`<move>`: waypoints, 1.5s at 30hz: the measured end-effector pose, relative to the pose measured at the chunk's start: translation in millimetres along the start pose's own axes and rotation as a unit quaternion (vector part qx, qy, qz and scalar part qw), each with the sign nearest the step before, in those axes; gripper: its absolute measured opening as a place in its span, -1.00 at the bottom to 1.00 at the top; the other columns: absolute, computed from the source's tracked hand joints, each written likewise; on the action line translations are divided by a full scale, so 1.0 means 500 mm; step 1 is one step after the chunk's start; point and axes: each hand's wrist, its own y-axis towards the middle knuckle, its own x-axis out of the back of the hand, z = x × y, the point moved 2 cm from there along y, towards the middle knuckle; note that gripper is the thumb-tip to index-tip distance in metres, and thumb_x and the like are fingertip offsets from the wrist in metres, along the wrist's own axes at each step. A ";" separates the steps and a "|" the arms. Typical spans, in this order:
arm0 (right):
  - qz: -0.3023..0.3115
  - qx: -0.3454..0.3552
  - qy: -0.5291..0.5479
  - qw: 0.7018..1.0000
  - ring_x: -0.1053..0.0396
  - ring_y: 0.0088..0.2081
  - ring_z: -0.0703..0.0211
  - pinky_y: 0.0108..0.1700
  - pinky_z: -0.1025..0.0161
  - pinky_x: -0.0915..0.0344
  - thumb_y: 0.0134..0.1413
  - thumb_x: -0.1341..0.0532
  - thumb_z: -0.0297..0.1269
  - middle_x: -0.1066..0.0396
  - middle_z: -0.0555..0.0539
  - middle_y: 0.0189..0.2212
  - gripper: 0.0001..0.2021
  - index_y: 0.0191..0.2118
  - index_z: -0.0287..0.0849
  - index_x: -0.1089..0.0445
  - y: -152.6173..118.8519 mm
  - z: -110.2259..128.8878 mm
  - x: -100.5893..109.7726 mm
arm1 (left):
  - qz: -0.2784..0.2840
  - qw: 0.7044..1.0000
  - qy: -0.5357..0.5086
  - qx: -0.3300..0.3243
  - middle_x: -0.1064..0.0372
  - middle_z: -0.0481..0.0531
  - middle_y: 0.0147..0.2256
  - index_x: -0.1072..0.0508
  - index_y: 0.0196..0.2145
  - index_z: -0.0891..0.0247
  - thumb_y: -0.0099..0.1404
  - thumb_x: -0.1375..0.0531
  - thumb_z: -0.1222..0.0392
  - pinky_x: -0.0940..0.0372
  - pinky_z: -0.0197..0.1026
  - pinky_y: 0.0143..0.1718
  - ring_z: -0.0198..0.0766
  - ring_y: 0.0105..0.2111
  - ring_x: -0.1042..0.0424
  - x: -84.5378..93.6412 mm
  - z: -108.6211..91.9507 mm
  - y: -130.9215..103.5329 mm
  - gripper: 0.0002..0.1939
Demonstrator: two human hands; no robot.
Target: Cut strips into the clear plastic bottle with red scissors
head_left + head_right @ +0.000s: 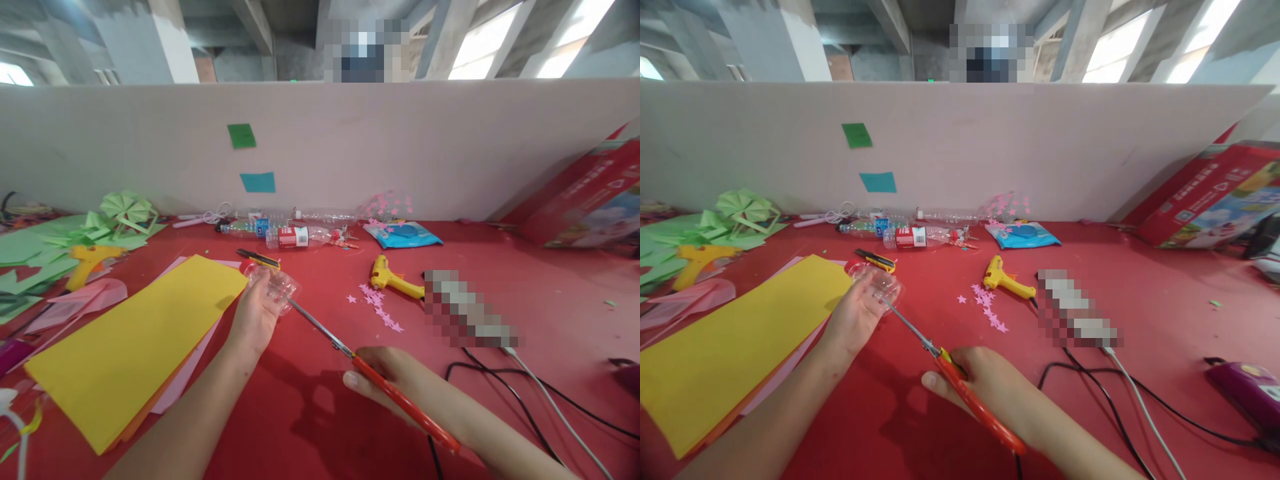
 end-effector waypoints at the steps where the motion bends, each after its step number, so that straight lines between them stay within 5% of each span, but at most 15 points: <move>1: -0.002 0.001 0.001 1.000 0.06 -0.54 0.34 -0.53 0.35 0.11 0.15 -0.01 0.23 0.03 0.12 -0.58 -0.47 -0.55 -0.15 -0.01 -0.001 0.000 0.000 | 0.000 1.000 -0.001 0.000 -0.44 -0.01 -0.38 -0.38 -0.35 0.27 0.18 -0.21 0.28 -0.36 -0.07 -0.09 -0.30 -0.34 -0.46 0.000 0.000 0.000 -0.94; 19: 0.030 -0.019 0.098 0.995 -0.04 -0.61 0.38 -0.58 0.38 0.09 0.18 0.00 0.19 -0.11 0.11 -0.64 -0.51 -0.52 -0.14 -0.04 -0.006 0.021 -0.010 | 0.001 1.000 0.017 0.012 -0.41 0.01 -0.33 -0.37 -0.32 0.25 0.23 -0.20 0.24 -0.34 -0.05 -0.07 -0.29 -0.29 -0.44 -0.027 0.018 -0.040 -0.93; 45: 0.044 -0.051 0.145 0.987 -0.03 -0.63 0.39 -0.59 0.39 0.08 0.16 -0.04 0.18 -0.04 0.16 -0.69 -0.53 -0.51 -0.13 -0.07 -0.002 0.024 -0.015 | 0.002 1.000 0.025 -0.003 -0.40 -0.04 -0.34 -0.34 -0.29 0.21 0.20 -0.22 0.25 -0.34 -0.08 -0.11 -0.30 -0.31 -0.44 -0.032 0.018 -0.045 -0.88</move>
